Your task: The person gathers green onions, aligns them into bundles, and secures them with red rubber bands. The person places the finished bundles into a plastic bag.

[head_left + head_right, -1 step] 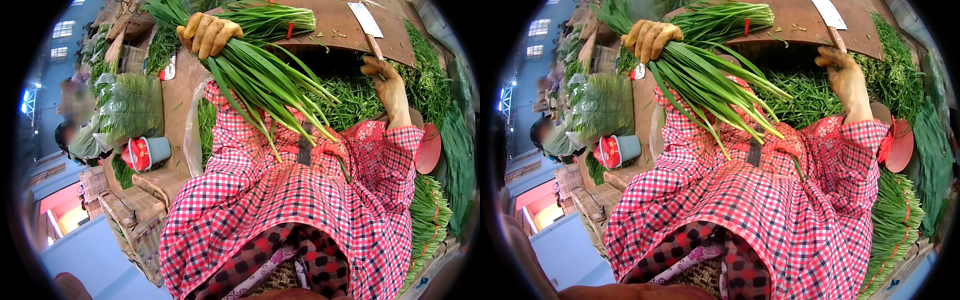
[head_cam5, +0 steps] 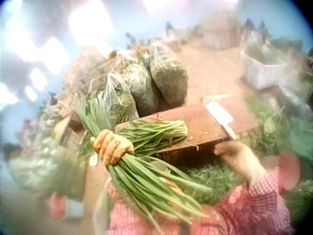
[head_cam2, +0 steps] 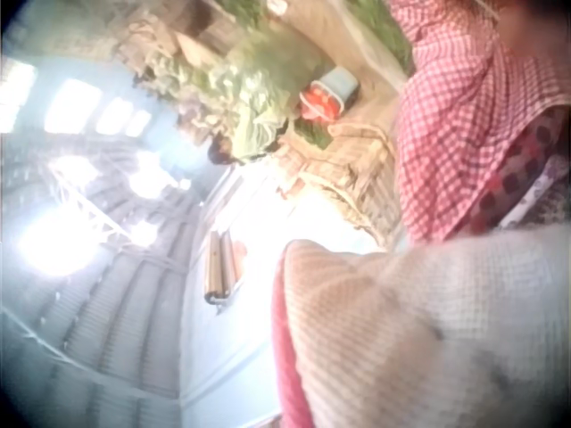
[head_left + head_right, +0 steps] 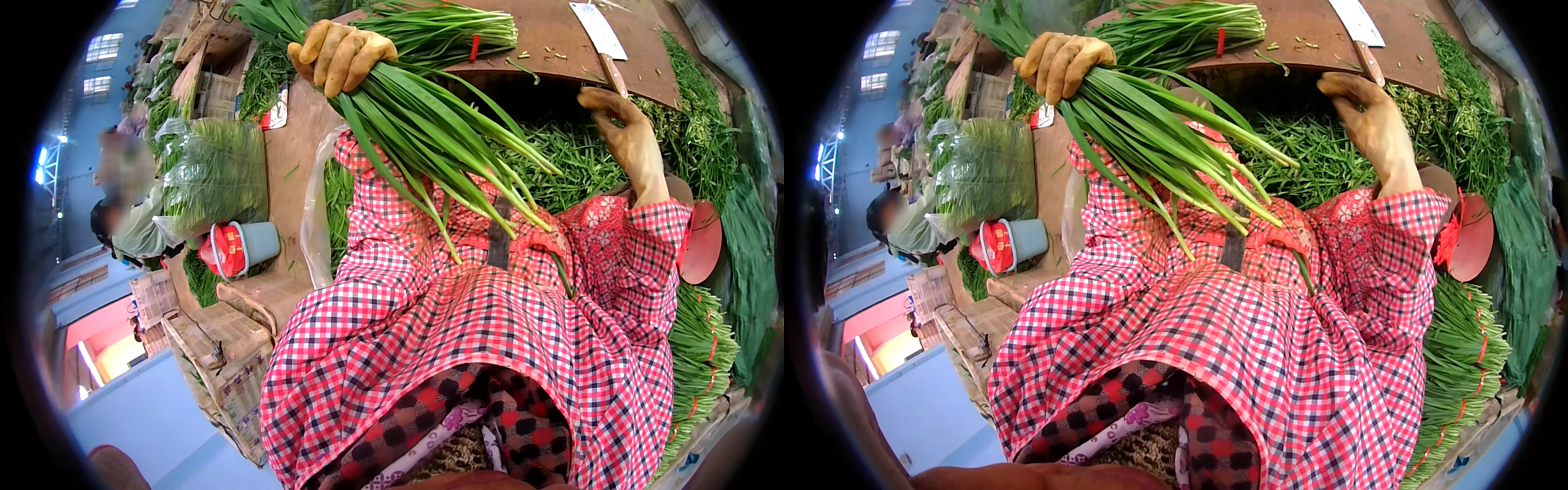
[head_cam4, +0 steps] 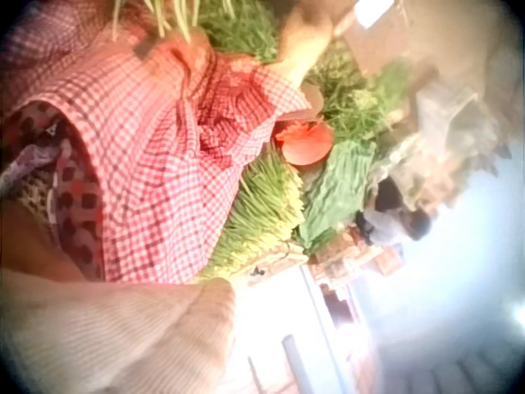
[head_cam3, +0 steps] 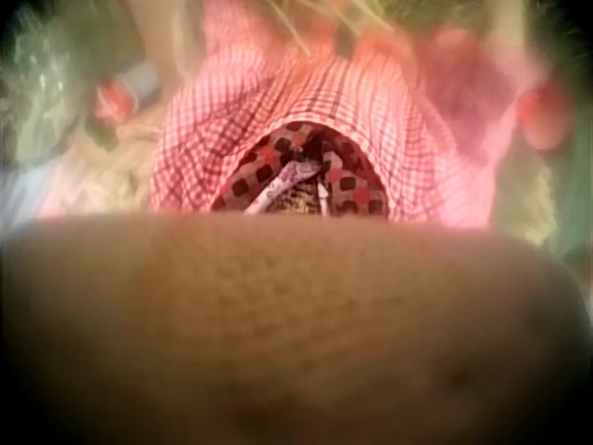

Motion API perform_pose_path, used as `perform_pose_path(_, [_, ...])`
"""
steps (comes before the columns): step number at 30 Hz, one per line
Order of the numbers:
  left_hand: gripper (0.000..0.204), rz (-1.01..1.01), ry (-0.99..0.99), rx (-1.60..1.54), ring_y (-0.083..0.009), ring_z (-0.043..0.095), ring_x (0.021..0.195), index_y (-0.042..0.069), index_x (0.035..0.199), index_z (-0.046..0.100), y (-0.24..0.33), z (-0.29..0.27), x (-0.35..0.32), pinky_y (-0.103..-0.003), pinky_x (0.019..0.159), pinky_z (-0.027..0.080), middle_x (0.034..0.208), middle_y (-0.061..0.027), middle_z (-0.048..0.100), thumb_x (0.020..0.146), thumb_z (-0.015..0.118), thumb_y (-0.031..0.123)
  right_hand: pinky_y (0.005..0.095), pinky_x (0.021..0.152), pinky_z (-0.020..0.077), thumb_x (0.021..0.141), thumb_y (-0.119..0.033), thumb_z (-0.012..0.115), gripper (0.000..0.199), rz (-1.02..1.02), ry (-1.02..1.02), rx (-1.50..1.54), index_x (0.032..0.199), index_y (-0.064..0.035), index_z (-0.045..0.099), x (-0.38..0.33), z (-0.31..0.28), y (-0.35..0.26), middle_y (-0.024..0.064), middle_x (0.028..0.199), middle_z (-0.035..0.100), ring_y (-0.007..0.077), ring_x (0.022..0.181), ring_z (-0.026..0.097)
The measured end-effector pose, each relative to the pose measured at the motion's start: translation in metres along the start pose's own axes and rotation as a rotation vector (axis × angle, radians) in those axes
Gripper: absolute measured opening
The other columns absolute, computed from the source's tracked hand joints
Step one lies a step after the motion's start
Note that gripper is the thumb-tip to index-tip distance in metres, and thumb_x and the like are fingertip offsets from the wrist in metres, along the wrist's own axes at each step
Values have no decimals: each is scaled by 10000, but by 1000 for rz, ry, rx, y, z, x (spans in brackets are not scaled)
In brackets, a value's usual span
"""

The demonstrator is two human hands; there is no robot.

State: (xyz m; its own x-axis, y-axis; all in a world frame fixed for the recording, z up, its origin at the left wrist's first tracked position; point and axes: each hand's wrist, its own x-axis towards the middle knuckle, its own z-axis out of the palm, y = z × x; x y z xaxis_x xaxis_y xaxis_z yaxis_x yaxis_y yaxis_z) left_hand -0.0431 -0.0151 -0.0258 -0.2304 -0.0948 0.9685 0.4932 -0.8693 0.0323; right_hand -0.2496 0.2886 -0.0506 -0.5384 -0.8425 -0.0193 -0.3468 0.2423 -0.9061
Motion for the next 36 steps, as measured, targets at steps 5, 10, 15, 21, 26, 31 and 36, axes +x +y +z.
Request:
perform_pose_path(5, [329, 20, -36, -10, -134, 684, 743, 82, 984, 602, 7, 5, -11, -274, 685, 558, 774, -14, 668, 1004, 462, 380, 251, 886, 484, 925, -238, 676, 339, 115, -200, 193, 1187, -22, 667, 10, 54, -28, 67, 1124, 697, 121, 974, 622])
perform_pose_path(10, [305, 28, -36, 64, -122, 669, 730, 148, 878, 616, 24, 8, -8, -273, 704, 534, 737, 21, 648, 1005, 460, 377, 287, 886, 527, 940, -116, 630, 253, -77, -45, 486, 1136, 38, 671, -64, 53, -106, 142, 1060, 711, 174, 976, 673])
perform_pose_path(15, [288, 16, 5, 191, -104, 656, 718, 159, 879, 625, 48, 22, -15, -258, 704, 517, 719, 31, 644, 1002, 477, 373, 362, 827, 525, 946, -141, 595, 238, -244, -479, 20, 1111, 12, 670, -94, 93, -110, 175, 1031, 707, 301, 933, 679])
perform_pose_path(21, [285, 8, -217, 261, -99, 644, 688, 134, 935, 645, 64, 5, -15, -254, 693, 503, 705, 26, 645, 999, 493, 365, 313, 868, 498, 907, -275, 689, 397, 414, -371, 594, 1197, -10, 634, -79, 167, -63, 182, 1121, 681, 282, 1009, 657])
perform_pose_path(26, [301, 126, -245, 247, -137, 651, 683, 92, 910, 616, 46, 20, -2, -270, 646, 525, 718, -19, 633, 1001, 487, 348, 297, 828, 516, 912, -263, 658, 367, -157, -213, -202, 1250, -125, 626, -84, 189, -20, 85, 1084, 713, 217, 959, 672])
perform_pose_path(31, [305, 206, -183, 216, -153, 651, 662, 85, 885, 597, 30, 22, -3, -271, 602, 540, 718, -25, 616, 1003, 485, 343, 334, 880, 521, 949, -251, 500, 403, 101, -514, -564, 1348, -216, 546, -78, 169, -42, 87, 1238, 649, 232, 1064, 646])
perform_pose_path(36, [305, 206, -163, 240, -158, 650, 648, 45, 914, 624, 34, 45, 12, -276, 559, 537, 690, -59, 606, 992, 522, 321, 359, 893, 518, 992, -308, 409, 399, -99, -440, -963, 1335, -154, 543, -87, 177, -22, 135, 1277, 610, 243, 1067, 633])
